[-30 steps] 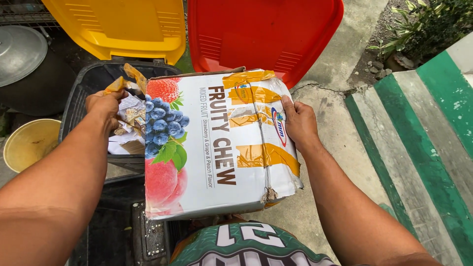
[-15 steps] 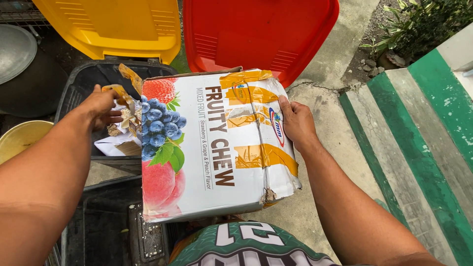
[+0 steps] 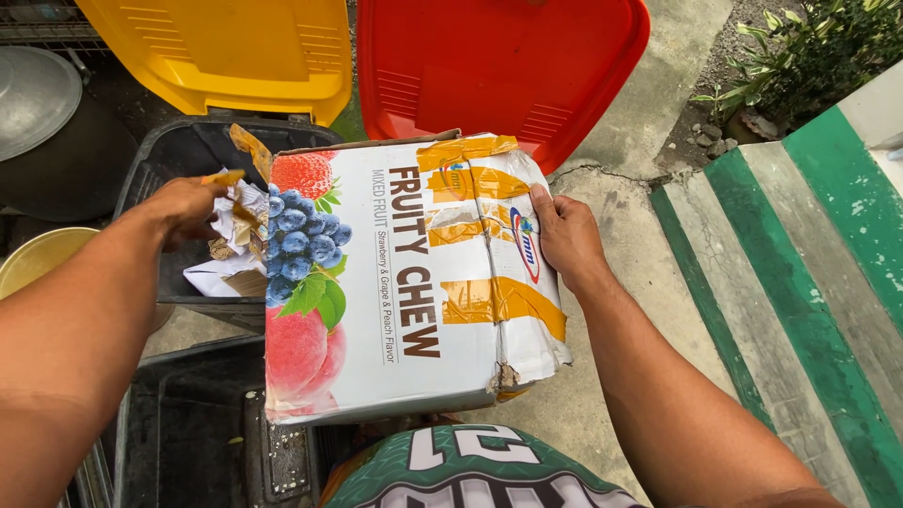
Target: The recorder picks up a discarded cardboard box, removes tape and inner liners, and flattens it for disposal.
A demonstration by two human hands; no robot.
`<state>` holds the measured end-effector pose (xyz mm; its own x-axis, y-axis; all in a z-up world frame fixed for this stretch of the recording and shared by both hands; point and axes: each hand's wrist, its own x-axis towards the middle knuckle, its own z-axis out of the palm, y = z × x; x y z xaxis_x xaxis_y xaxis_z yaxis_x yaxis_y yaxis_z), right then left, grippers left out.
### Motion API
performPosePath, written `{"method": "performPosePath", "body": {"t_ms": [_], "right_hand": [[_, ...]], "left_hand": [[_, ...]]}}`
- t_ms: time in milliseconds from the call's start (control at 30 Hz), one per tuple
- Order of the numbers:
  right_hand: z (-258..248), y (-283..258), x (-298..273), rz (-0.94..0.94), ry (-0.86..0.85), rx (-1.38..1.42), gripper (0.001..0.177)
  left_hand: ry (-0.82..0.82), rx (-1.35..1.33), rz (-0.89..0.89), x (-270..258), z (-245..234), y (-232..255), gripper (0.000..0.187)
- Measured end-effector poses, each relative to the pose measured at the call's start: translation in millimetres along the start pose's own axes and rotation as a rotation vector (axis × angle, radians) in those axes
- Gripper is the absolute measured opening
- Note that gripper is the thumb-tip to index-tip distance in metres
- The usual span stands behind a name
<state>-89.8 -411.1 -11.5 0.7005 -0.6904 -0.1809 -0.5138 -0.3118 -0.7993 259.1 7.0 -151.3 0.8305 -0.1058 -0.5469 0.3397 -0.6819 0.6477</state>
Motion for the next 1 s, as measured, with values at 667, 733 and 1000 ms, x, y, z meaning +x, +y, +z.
{"method": "performPosePath", "body": {"t_ms": [667, 733, 1000], "right_hand": [[3.9, -29.4, -9.9, 0.025, -0.154, 0.625, 0.028], [5.5, -29.7, -9.9, -0.009, -0.148, 0.581, 0.027], [3.0, -25.3, -18.3, -0.034, -0.120, 0.490, 0.026]], "left_hand": [[0.603, -0.133, 0.309, -44.6, 1.5, 56.3, 0.017], [0.509, -0.223, 0.264, -39.1, -4.7, 55.8, 0.016], [0.421, 0.058, 0.130, -64.9, -18.4, 45.2, 0.012]]}}
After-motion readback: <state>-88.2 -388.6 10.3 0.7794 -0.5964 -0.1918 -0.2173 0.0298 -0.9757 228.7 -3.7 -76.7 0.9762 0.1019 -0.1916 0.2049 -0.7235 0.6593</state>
